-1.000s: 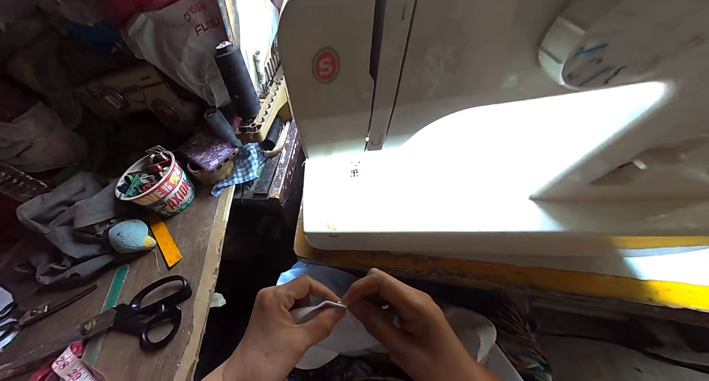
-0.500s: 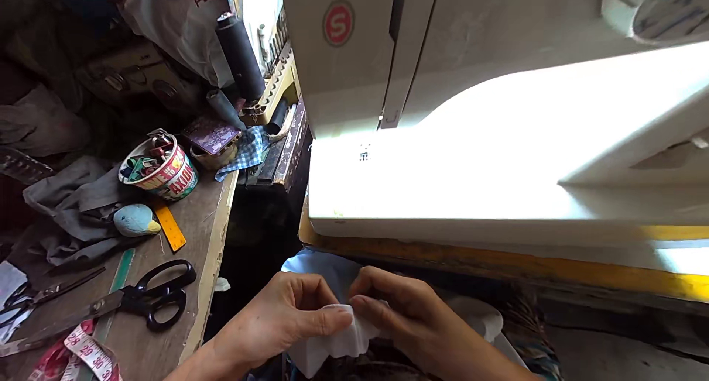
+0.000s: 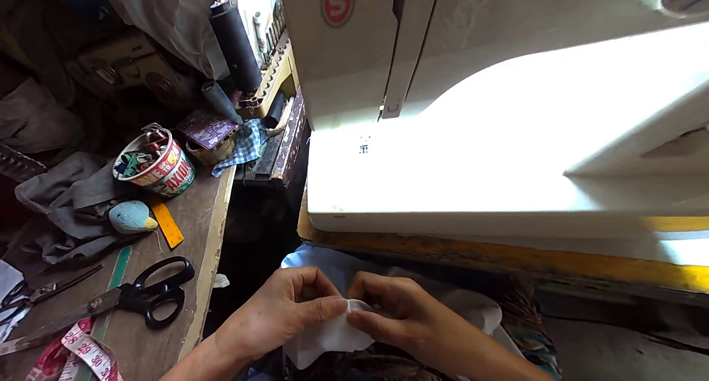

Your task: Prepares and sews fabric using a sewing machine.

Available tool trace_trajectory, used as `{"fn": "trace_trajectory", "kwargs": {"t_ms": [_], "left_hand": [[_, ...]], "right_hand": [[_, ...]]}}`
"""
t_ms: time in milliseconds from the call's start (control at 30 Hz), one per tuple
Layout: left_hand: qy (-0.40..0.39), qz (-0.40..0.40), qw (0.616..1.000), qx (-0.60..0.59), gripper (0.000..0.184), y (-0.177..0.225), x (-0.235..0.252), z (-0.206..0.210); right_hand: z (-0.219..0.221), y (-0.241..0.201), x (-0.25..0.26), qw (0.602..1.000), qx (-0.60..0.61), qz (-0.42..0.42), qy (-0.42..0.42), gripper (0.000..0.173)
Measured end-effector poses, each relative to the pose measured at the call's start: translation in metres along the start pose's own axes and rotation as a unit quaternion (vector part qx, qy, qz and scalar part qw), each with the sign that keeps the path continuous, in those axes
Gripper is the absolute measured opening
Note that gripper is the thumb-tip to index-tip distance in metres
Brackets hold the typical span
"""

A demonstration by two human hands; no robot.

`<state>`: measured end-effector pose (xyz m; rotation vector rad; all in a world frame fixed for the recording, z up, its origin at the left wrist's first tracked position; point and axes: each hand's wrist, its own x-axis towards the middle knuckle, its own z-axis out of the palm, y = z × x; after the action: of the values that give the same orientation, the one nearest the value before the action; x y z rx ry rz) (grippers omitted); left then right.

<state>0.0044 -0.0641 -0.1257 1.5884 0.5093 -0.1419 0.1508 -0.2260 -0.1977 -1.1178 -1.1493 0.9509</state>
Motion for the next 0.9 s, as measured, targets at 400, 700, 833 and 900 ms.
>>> {"fn": "trace_trajectory", "kwargs": {"t_ms": [400, 700, 833, 900], "left_hand": [[0.109, 0.136, 0.967, 0.186, 0.016, -0.008, -0.004, 0.010], [0.051, 0.112, 0.987, 0.106, 0.005, 0.033, -0.009, -0.008], [0.090, 0.178, 0.964, 0.174, 0.007, 0.068, 0.009, -0.024], [0.154, 0.221, 0.926, 0.265, 0.009, 0.083, 0.028, -0.028]], "right_hand": [[0.005, 0.005, -0.001, 0.991, -0.110, -0.049, 0.059, 0.020], [-0.017, -0.016, -0.020, 0.965, -0.258, -0.033, 0.042, 0.018], [-0.036, -0.057, -0.030, 0.943, -0.307, -0.055, 0.113, 0.019], [-0.045, -0.082, -0.028, 0.919, -0.351, -0.094, 0.155, 0.021]]}}
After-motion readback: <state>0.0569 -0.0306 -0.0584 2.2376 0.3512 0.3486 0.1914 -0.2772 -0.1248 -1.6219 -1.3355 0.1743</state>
